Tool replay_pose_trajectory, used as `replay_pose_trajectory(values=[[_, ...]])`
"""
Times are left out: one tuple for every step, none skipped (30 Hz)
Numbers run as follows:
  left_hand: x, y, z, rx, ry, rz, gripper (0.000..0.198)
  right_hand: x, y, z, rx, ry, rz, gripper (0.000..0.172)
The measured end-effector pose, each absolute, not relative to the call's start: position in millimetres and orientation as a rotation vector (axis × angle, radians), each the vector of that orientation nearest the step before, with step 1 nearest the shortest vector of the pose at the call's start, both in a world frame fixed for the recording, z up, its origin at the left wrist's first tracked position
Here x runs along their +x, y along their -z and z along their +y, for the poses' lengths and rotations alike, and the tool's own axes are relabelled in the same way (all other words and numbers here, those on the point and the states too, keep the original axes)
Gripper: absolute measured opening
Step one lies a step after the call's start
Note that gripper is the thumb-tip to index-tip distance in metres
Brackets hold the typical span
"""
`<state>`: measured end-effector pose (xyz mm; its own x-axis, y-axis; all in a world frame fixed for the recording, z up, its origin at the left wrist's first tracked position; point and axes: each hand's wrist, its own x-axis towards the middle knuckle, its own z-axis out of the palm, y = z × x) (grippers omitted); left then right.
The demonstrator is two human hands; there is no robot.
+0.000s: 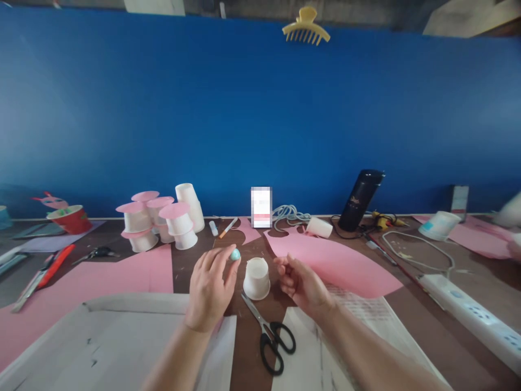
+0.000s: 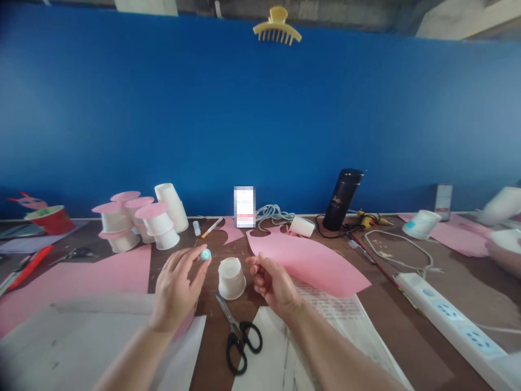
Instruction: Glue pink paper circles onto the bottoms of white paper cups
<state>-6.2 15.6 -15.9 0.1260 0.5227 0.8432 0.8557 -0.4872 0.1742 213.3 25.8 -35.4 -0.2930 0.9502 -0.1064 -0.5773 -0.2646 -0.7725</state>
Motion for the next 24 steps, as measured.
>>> replay_pose_trajectory(values=[[-7, 17, 16, -2.058, 1.291, -1.353, 0.032, 213, 36, 26, -0.701, -1.772, -0.768, 0.031], [-8, 18, 17, -2.056, 1.279, -1.37, 0.031, 213, 37, 26, -0.701, -1.77, -0.772, 0.031], [-9, 18, 18, -2.054, 1.265, -1.387, 0.032, 213, 37, 27, -0.705, -1.764, -0.776, 0.032], [-10, 19, 18, -2.046, 1.25, -1.403, 0.032, 213, 37, 27, -0.714, -1.754, -0.781, 0.031], [-11, 20, 19, -2.037, 1.234, -1.417, 0.032, 213, 38, 28, -0.725, -1.74, -0.785, 0.031], [-12, 21, 20, -2.031, 1.218, -1.429, 0.031, 213, 38, 28, -0.737, -1.723, -0.791, 0.031], [-12, 22, 22, -2.024, 1.207, -1.435, 0.031, 213, 39, 29, -0.751, -1.701, -0.803, 0.031], [-13, 23, 23, -2.02, 1.199, -1.439, 0.032, 214, 39, 30, -0.772, -1.668, -0.826, 0.032], [-14, 24, 24, -2.014, 1.198, -1.443, 0.032, 213, 40, 30, -0.804, -1.62, -0.869, 0.032], [-14, 24, 25, -2.004, 1.202, -1.445, 0.032, 213, 40, 30, -0.85, -1.56, -0.932, 0.033], [-15, 25, 26, -1.993, 1.206, -1.45, 0.033, 213, 40, 30, -0.905, -1.491, -1.008, 0.033], [-15, 25, 27, -1.98, 1.211, -1.459, 0.033, 212, 40, 30, -0.96, -1.42, -1.089, 0.033], [-15, 26, 27, -1.968, 1.216, -1.472, 0.033, 212, 40, 29, -1.005, -1.356, -1.166, 0.034], [-15, 26, 27, -1.963, 1.218, -1.485, 0.033, 211, 40, 28, -1.035, -1.305, -1.233, 0.034], [-14, 26, 27, -1.962, 1.221, -1.496, 0.032, 211, 39, 26, -1.049, -1.268, -1.288, 0.035], [-13, 26, 26, -1.969, 1.223, -1.507, 0.032, 210, 39, 24, -1.055, -1.24, -1.332, 0.035], [-13, 26, 26, -1.977, 1.226, -1.515, 0.032, 210, 38, 23, -1.059, -1.22, -1.37, 0.035], [-12, 26, 25, -1.986, 1.232, -1.521, 0.031, 209, 37, 21, -1.067, -1.209, -1.403, 0.035], [-11, 26, 25, -1.995, 1.24, -1.528, 0.03, 209, 37, 19, -1.077, -1.203, -1.43, 0.035], [-11, 26, 25, -2.006, 1.252, -1.532, 0.03, 209, 37, 18, -1.088, -1.198, -1.452, 0.035], [-10, 27, 24, -2.019, 1.266, -1.541, 0.029, 210, 36, 17, -1.098, -1.191, -1.471, 0.034], [-10, 28, 24, -2.033, 1.282, -1.548, 0.028, 210, 36, 16, -1.106, -1.179, -1.488, 0.034], [-10, 29, 25, -2.046, 1.296, -1.555, 0.027, 211, 36, 16, -1.113, -1.167, -1.505, 0.034], [-10, 30, 25, -2.056, 1.307, -1.565, 0.027, 211, 36, 16, -1.119, -1.155, -1.518, 0.034]])
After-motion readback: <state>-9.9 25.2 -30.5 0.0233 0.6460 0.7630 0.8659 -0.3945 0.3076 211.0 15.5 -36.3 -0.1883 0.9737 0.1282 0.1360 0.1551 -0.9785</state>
